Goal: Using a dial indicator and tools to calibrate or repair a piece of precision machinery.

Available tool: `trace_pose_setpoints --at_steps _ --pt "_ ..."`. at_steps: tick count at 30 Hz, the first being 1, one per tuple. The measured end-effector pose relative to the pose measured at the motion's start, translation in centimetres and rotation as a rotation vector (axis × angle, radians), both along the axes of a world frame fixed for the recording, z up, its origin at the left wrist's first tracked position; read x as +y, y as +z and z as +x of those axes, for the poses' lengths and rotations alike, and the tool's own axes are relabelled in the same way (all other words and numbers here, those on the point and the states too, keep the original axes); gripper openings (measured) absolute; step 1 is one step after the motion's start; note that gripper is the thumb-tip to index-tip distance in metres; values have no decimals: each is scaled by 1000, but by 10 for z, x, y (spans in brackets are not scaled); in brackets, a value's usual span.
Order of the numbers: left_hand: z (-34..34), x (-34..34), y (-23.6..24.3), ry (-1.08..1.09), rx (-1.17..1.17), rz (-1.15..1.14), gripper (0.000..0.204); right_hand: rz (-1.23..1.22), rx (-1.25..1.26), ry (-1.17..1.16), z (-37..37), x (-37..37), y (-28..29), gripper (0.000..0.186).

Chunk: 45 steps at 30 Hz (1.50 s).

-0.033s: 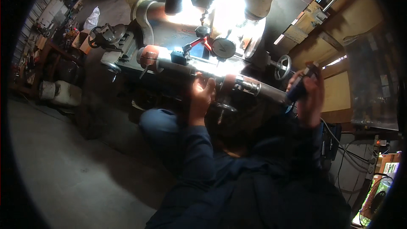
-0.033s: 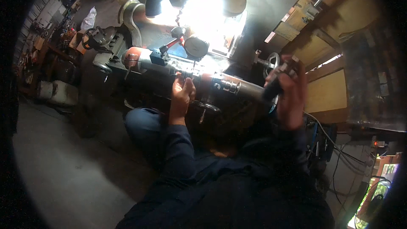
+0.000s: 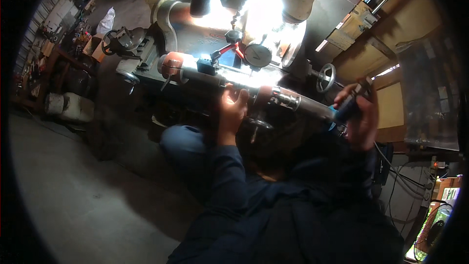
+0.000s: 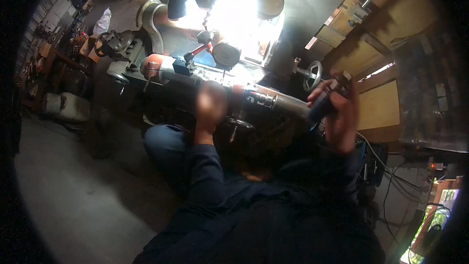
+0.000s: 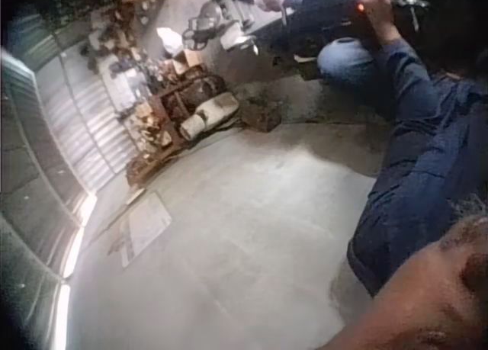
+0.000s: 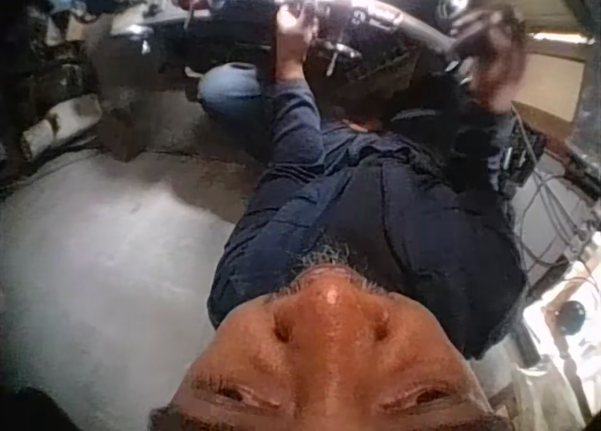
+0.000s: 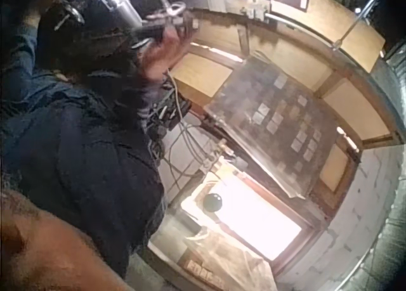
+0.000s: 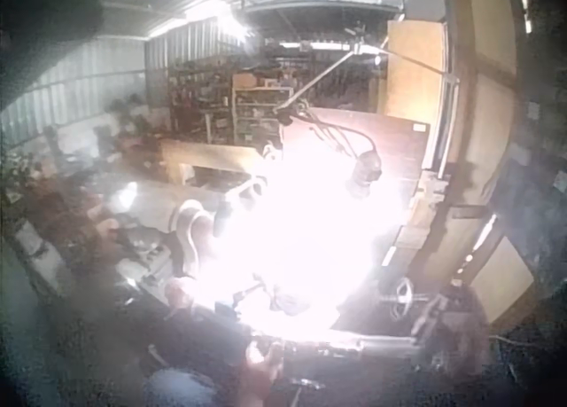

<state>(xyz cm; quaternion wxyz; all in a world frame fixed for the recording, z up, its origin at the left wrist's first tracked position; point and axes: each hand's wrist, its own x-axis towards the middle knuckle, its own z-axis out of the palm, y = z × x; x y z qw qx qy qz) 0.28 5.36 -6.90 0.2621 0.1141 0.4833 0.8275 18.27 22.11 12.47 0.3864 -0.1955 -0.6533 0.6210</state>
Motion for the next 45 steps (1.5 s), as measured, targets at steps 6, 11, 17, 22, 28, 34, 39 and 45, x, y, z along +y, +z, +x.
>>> trace_pose_setpoints --at_steps 6,11,17,22,28,34,39,45 --pt "-2 -6 4 242 411 -402 53 18 -325 -180 96 50 14 15" --pt "8 -44 45 4 0 -205 72 410 -897 -212 168 103 -23 30" --pt "3 -50 51 -70 -158 97 59 537 -827 -237 180 126 -94 36" --pt "3 -49 44 -79 -188 201 56 469 -602 -371 153 136 -118 41" --pt "4 -35 45 87 -151 -90 48 -99 -437 -52 151 151 -143 37" --pt "7 -27 42 151 -186 -107 45 320 -912 -33 180 143 -155 32" --pt "8 -25 44 140 -170 -102 54 381 -990 32 200 132 -137 24" --pt "11 -22 48 67 -192 -82 47 131 -885 91 191 115 -94 20"
